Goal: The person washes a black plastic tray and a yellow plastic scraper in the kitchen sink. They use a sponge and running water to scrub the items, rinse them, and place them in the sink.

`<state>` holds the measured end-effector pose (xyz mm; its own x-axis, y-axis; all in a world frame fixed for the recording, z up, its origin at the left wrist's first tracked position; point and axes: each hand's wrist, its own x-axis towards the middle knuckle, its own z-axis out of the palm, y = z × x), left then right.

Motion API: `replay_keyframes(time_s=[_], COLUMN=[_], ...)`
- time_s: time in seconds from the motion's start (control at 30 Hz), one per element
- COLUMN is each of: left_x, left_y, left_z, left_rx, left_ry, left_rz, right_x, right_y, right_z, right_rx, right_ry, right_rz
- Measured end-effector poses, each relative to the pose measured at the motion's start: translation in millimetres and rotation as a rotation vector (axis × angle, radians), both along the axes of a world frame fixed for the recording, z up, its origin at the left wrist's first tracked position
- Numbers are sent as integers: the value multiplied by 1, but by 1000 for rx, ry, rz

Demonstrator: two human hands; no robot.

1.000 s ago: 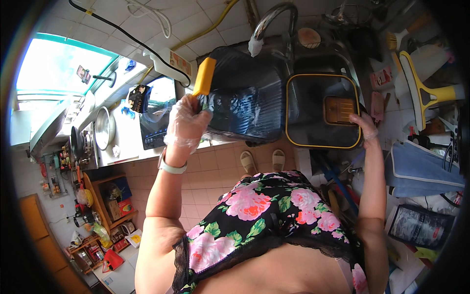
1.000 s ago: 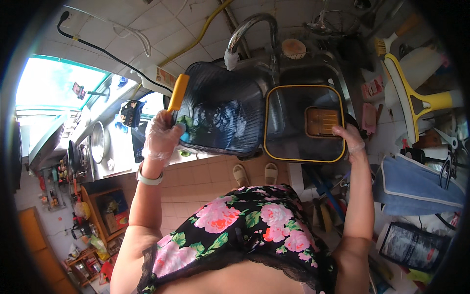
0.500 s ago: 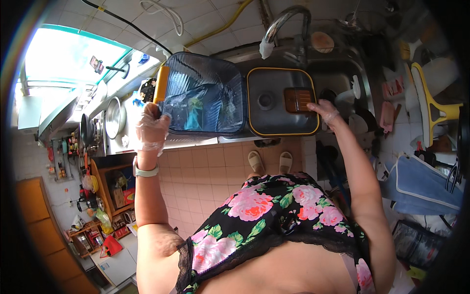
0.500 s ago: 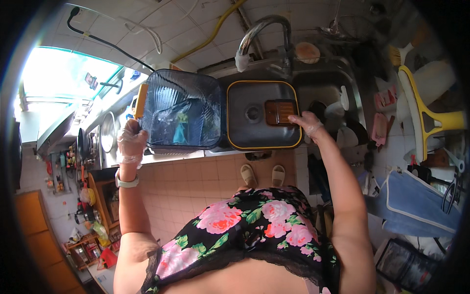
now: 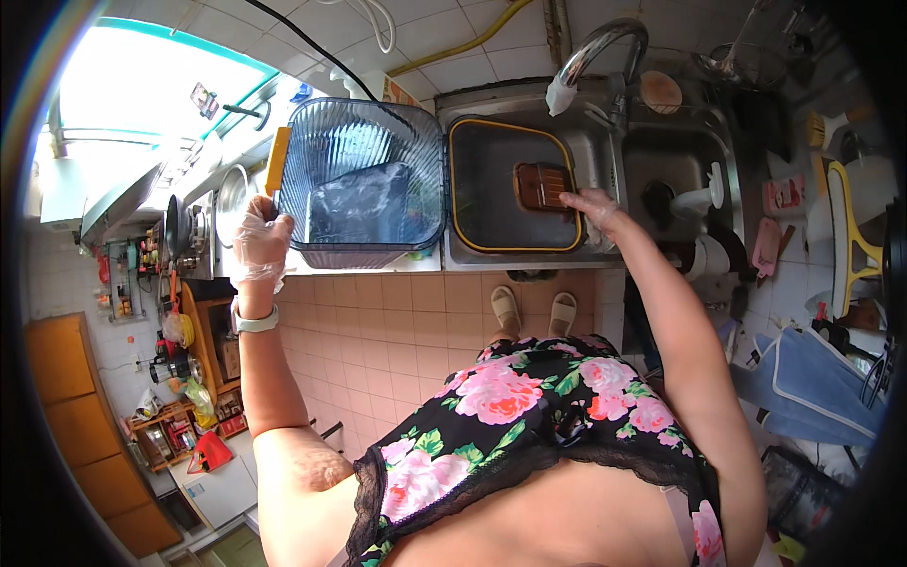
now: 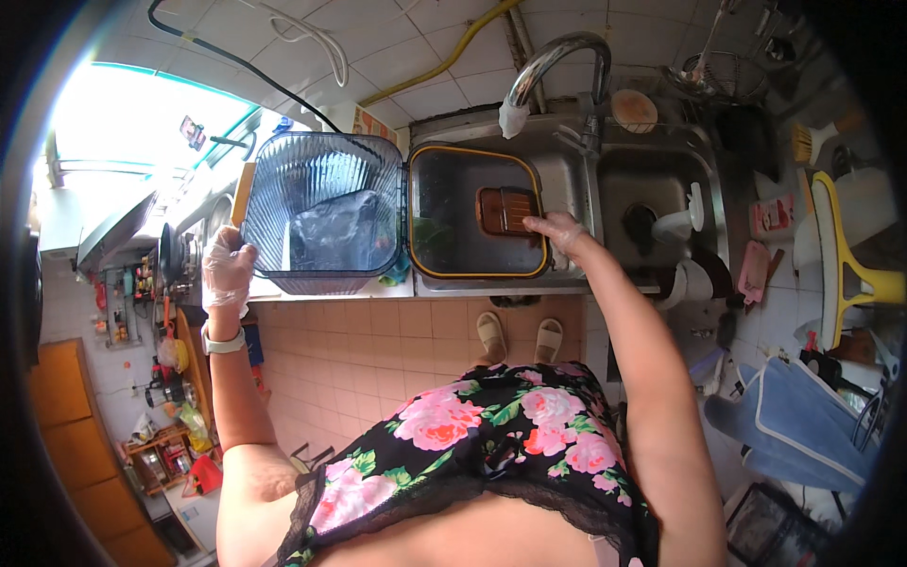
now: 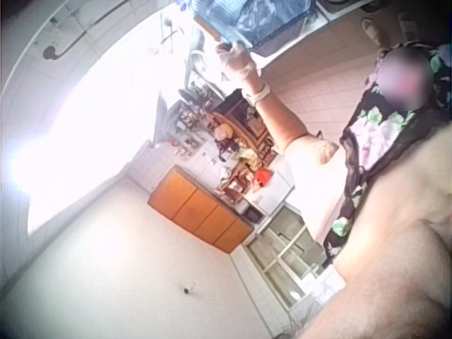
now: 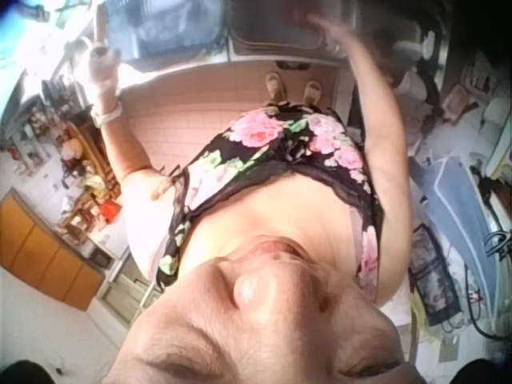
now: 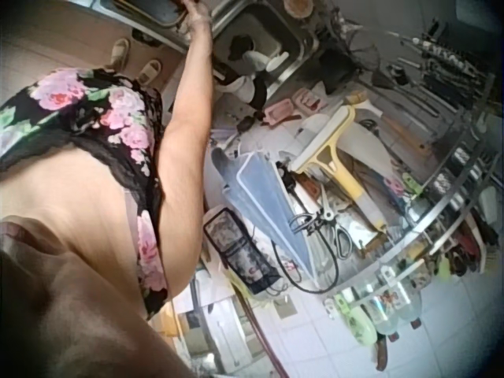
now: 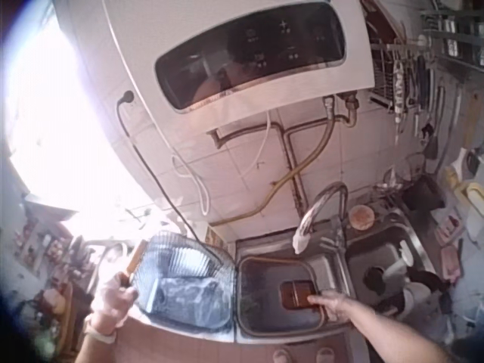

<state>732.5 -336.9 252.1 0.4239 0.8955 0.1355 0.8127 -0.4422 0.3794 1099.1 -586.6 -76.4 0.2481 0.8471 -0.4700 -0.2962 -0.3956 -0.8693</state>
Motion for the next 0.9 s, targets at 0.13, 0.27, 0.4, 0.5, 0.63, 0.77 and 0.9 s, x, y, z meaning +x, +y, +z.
replay_keyframes(time_s=[0.13,0.27,0.4,0.5,0.63,0.77,0.9], left_x=[5,17,26,42,61,74,85], left_y=[1,-19,-30,-40,-46,-47,-46], left_z=[-11,-18,-42,-55,-67,-75,-71], left_rx=[142,216,238,259,194,219,177], left_ry=[123,270,241,128,95,55,100], left_rz=[-29,-11,-35,-76,-116,-161,-148], right_x=[-9,-15,1,14,20,33,30], right_y=[22,27,25,23,21,26,29], right_z=[-31,-40,-55,-56,-11,-30,-31], right_rx=[-136,-140,-233,-261,-245,-326,-264], right_ry=[-100,-139,-252,-350,-426,-613,-679], right_rz=[40,31,50,56,37,54,-66])
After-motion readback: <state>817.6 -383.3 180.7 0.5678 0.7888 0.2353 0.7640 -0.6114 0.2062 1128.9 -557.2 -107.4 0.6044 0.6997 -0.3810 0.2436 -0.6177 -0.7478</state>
